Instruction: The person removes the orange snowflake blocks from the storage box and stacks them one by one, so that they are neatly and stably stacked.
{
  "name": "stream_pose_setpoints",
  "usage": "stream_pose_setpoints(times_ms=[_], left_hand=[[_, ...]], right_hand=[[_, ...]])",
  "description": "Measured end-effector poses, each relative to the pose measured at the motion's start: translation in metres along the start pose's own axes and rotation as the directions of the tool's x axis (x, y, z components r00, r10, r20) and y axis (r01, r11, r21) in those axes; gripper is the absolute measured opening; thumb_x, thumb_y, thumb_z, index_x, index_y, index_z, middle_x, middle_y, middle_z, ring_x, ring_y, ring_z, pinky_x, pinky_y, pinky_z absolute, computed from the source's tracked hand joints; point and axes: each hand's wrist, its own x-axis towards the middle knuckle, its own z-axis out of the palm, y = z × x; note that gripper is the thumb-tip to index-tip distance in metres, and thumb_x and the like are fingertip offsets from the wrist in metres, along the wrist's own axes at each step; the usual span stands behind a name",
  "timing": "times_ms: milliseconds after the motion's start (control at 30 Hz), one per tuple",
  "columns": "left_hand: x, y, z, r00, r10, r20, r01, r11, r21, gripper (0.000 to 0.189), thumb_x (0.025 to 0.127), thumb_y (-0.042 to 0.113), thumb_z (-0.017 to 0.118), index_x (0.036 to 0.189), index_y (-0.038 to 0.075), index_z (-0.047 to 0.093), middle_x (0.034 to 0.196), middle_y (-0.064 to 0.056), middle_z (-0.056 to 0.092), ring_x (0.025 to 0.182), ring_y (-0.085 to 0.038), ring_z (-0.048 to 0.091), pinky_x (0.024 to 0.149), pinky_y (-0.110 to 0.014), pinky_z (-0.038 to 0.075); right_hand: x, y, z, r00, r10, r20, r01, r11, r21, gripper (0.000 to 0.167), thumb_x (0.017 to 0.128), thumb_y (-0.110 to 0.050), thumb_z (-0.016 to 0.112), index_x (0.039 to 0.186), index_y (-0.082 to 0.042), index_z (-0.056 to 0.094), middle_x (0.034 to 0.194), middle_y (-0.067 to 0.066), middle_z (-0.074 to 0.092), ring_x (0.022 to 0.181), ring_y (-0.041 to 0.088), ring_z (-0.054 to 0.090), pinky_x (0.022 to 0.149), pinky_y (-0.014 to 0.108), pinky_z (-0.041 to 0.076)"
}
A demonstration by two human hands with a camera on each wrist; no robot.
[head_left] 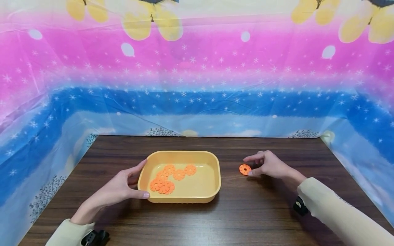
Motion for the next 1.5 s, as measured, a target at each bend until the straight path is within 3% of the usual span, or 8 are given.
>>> stream_pose_setpoints(times_ms=[267, 500, 633, 833, 1100, 1300, 1500], left_hand=[[-0.001, -0.004, -0.004, 0.998, 0.059, 0.018, -0.059, 0.998, 0.012, 0.107, 0.089, 0.018, 0.085, 0.168, 0.007, 0.013, 0.169, -0.029, 0.018, 0.142, -0.047, 0.044, 0.102, -0.039, 0.056], [0.000, -0.006, -0.007, 0.997, 0.065, 0.044, -0.064, 0.998, -0.026, 0.109, 0.088, 0.015, 0.085, 0.167, 0.005, 0.011, 0.171, -0.026, 0.012, 0.147, -0.047, 0.037, 0.106, -0.038, 0.052], [0.000, -0.008, -0.008, 0.996, 0.075, 0.058, -0.073, 0.996, -0.043, 0.109, 0.088, 0.013, 0.085, 0.167, 0.003, 0.010, 0.171, -0.027, 0.011, 0.148, -0.047, 0.034, 0.107, -0.037, 0.051], [0.002, -0.008, -0.008, 0.994, 0.088, 0.071, -0.084, 0.995, -0.058, 0.109, 0.088, 0.011, 0.084, 0.167, 0.004, 0.010, 0.171, -0.026, 0.011, 0.148, -0.047, 0.033, 0.109, -0.038, 0.049], [0.003, -0.008, -0.008, 0.994, 0.078, 0.079, -0.073, 0.995, -0.062, 0.109, 0.087, 0.011, 0.085, 0.168, 0.006, 0.011, 0.169, -0.029, 0.018, 0.147, -0.047, 0.037, 0.108, -0.038, 0.050], [0.003, -0.008, -0.009, 0.994, 0.083, 0.078, -0.077, 0.995, -0.069, 0.109, 0.087, 0.010, 0.085, 0.168, 0.006, 0.011, 0.168, -0.029, 0.018, 0.147, -0.046, 0.036, 0.109, -0.037, 0.050], [0.002, -0.008, -0.009, 0.993, 0.083, 0.080, -0.078, 0.994, -0.074, 0.110, 0.087, 0.010, 0.085, 0.167, 0.005, 0.010, 0.169, -0.029, 0.017, 0.147, -0.047, 0.036, 0.109, -0.038, 0.049]], right_hand=[[0.011, -0.024, -0.005, 0.998, -0.053, 0.019, 0.053, 0.999, 0.001, 0.047, 0.082, -0.019, 0.090, 0.126, -0.008, 0.076, 0.079, 0.010, 0.041, 0.078, 0.024, 0.040, 0.063, 0.030, 0.035], [0.023, -0.053, -0.002, 0.993, -0.114, 0.037, 0.115, 0.993, -0.011, 0.044, 0.084, -0.025, 0.090, 0.125, -0.015, 0.077, 0.083, 0.010, 0.051, 0.075, 0.023, 0.042, 0.063, 0.030, 0.035], [0.029, -0.072, 0.005, 0.987, -0.150, 0.060, 0.151, 0.989, -0.002, 0.043, 0.084, -0.028, 0.090, 0.124, -0.019, 0.078, 0.090, 0.005, 0.058, 0.080, 0.025, 0.044, 0.069, 0.033, 0.038], [0.039, -0.095, 0.021, 0.967, -0.236, 0.097, 0.235, 0.972, 0.015, 0.043, 0.084, -0.021, 0.090, 0.124, -0.013, 0.078, 0.091, 0.004, 0.057, 0.079, 0.025, 0.046, 0.069, 0.034, 0.039], [0.054, -0.115, 0.042, 0.950, -0.276, 0.147, 0.271, 0.961, 0.051, 0.043, 0.085, -0.020, 0.088, 0.126, -0.017, 0.077, 0.090, 0.020, 0.054, 0.073, 0.022, 0.044, 0.069, 0.032, 0.039], [0.063, -0.128, 0.056, 0.944, -0.284, 0.171, 0.279, 0.959, 0.052, 0.043, 0.085, -0.022, 0.089, 0.126, -0.020, 0.077, 0.086, 0.005, 0.052, 0.074, 0.019, 0.043, 0.069, 0.031, 0.039], [0.071, -0.137, 0.072, 0.933, -0.287, 0.217, 0.275, 0.958, 0.084, 0.044, 0.084, -0.020, 0.089, 0.126, -0.016, 0.077, 0.086, 0.005, 0.051, 0.072, 0.017, 0.041, 0.067, 0.027, 0.037]])
